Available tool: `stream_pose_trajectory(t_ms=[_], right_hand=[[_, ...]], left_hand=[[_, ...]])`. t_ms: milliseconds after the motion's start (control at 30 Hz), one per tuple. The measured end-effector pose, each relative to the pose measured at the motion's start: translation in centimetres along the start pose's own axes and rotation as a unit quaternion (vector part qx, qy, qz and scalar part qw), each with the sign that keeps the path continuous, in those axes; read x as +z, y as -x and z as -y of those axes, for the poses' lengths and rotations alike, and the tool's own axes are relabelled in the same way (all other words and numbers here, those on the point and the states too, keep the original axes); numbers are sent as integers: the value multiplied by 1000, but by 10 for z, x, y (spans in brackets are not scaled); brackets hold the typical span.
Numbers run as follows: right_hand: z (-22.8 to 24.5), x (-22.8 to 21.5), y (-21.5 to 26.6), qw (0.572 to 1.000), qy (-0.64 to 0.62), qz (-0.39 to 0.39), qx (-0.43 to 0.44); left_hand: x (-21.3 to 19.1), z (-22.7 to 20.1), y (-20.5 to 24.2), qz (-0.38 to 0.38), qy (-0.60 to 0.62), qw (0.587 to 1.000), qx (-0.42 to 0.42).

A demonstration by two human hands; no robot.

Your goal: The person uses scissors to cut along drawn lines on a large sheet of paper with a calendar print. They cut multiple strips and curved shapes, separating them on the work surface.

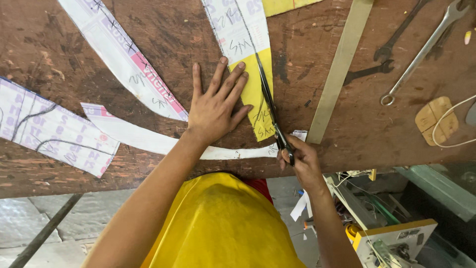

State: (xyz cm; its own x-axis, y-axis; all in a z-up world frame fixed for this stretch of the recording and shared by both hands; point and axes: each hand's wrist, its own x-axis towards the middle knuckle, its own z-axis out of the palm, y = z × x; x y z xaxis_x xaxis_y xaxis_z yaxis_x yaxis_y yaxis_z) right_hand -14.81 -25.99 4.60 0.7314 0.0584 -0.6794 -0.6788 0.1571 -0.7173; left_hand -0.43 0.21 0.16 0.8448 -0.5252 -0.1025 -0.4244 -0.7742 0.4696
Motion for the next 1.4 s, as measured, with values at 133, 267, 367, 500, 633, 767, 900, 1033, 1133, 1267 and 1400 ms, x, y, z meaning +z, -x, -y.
stream_pose_trajectory(t_ms=[133,267,367,500,633,767,900,1033,1133,1267,1400], right_hand=[[8,-2,-10,1000,18,5,-7],[14,1,-11,1000,17,9,4],[21,2,-15,999,47,-3,9],[26,3,-19,1000,10,11,26],[26,2,-21,999,20,16,22],[29,0,-28,999,20,30,7],[31,-3,-32,999,29,16,30],[36,-4,-41,998,56,23,9],[38,-2,-47,999,22,39,2],[45,-1,-48,998,50,35,6],[55,2,-56,997,66,35,6]], left_hand=[[-2,1,-6,6,-7,1000,-4],[-2,-1,-1,18,-5,1000,-8],[-2,0,-5,8,-3,1000,-8],[-3,1,-4,-5,-8,1000,-4],[-3,-1,-3,-3,4,1000,-6],[-4,1,-6,-7,-1,1000,-6],[-3,0,-3,-6,-7,1000,-4],[-2,1,-6,-9,-3,1000,-7],[-1,3,-5,-5,1,1000,-6],[1,0,-3,2,7,1000,-8],[0,4,-5,-3,-3,1000,-8]])
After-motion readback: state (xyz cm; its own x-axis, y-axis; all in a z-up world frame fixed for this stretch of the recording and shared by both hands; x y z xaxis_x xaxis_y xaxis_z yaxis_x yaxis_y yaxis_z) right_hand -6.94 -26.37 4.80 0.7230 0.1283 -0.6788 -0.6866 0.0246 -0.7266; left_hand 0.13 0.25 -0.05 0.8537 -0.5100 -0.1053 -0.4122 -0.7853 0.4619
